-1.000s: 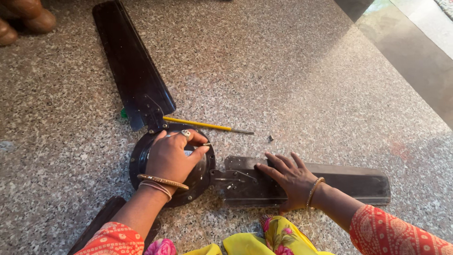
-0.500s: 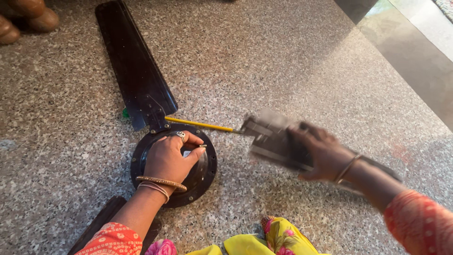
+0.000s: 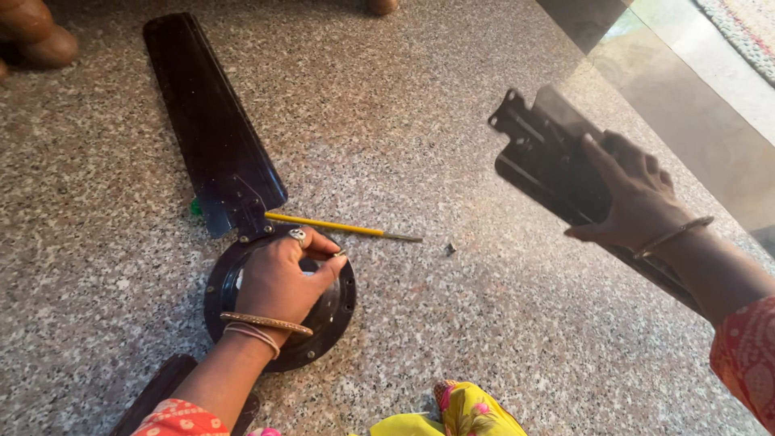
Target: The person attaches a fan blade to the motor housing using a screwdriver and screws. They align the blade, insert screws, and tighten them to secure the blade to the fan.
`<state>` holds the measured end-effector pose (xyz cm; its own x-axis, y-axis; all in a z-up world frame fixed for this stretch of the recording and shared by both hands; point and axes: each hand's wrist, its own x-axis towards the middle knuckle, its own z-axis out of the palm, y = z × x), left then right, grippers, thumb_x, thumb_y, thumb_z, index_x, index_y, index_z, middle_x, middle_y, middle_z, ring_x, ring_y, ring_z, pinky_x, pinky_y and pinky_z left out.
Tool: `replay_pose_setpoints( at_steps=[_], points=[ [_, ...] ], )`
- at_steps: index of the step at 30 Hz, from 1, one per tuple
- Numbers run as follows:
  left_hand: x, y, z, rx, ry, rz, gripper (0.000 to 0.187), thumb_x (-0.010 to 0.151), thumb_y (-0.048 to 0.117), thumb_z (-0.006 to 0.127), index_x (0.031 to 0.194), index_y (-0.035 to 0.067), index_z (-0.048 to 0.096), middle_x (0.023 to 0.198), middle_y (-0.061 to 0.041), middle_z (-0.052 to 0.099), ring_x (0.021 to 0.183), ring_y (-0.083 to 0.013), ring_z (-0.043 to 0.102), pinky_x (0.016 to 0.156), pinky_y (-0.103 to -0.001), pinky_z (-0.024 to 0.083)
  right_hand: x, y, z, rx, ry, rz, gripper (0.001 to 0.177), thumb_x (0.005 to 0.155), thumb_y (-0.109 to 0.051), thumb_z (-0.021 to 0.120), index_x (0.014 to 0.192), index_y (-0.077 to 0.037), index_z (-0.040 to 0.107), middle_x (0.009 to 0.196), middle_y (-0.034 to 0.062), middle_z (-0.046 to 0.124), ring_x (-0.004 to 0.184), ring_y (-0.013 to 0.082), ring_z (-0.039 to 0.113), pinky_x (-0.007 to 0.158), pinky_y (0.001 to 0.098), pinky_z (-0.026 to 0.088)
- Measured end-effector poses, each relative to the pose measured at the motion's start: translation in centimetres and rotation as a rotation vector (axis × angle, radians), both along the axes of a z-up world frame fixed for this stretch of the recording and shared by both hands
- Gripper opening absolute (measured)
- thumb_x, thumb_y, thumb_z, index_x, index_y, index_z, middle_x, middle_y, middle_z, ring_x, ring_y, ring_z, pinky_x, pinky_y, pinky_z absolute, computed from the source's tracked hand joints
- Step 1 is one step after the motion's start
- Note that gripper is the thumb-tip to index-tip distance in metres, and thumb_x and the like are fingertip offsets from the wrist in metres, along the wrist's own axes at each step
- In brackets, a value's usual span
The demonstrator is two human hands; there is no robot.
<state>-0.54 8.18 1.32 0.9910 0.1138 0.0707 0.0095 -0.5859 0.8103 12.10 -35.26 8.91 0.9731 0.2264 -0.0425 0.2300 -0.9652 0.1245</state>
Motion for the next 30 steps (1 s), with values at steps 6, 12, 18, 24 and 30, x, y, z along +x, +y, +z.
replay_pose_setpoints(
  at_steps=[6,12,18,24,30],
  points=[
    [0.6,-1.1,0.0,-0.062,0.053,-0.026,0.017,0.08,0.024,0.079,0.089,0.01,0.074,0.084,-0.004,0.081,0.079,-0.0174,0.079,0.074,-0.031,0.06,-2.2,1.9,-2.1,-0.074,0.048,0.094,0.14,0.047,-0.055,0.096,0.162,-0.031,0.019,0.163,0.0159,0.016,0.149,0.0401,0.02,0.121,0.0572,0.021],
    [1.7,-2.1,-1.9,-0.255,0.176,-0.045,0.014,0.083,0.018,0.074,0.094,0.01,0.072,0.078,-0.002,0.078,0.071,-0.0107,0.076,0.068,-0.027,0.059,-2.7,4.0,-2.8,-0.047,0.071,0.213,0.139,0.046,-0.055,0.096,0.162,-0.034,0.022,0.165,0.0175,0.019,0.146,0.0427,0.023,0.118,0.0613,0.023],
    [3.4,-3.4,-5.6,-0.84,0.391,0.076,0.022,0.094,0.016,0.051,0.094,0.004,0.07,0.069,0.002,0.058,0.06,-0.0082,0.057,0.053,-0.028,0.058,-2.0,6.9,-3.1,-0.023,0.079,0.365,0.138,0.046,-0.055,0.096,0.161,-0.033,0.024,0.165,0.0193,0.018,0.144,0.0439,0.024,0.116,0.0613,0.023],
    [5.0,-3.8,-5.1,-0.737,0.518,0.284,0.048,0.096,0.047,0.049,0.093,0.003,0.068,0.068,-0.004,0.049,0.055,-0.0144,0.058,0.051,-0.032,0.057,-0.9,10.1,-2.0,-0.036,0.062,0.468,0.134,0.047,-0.052,0.096,0.16,-0.034,0.026,0.164,0.0183,0.019,0.142,0.0432,0.027,0.116,0.0602,0.025],
    [6.5,-4.2,-3.0,-0.411,0.383,0.086,0.073,0.079,0.071,0.063,0.096,0.0,0.069,0.072,0.002,0.065,0.057,-0.0135,0.065,0.057,-0.031,0.059,0.3,12.8,0.3,0.026,0.068,0.501,0.134,0.047,-0.049,0.096,0.161,-0.034,0.026,0.164,0.0183,0.021,0.142,0.0429,0.028,0.116,0.0578,0.025]
  ],
)
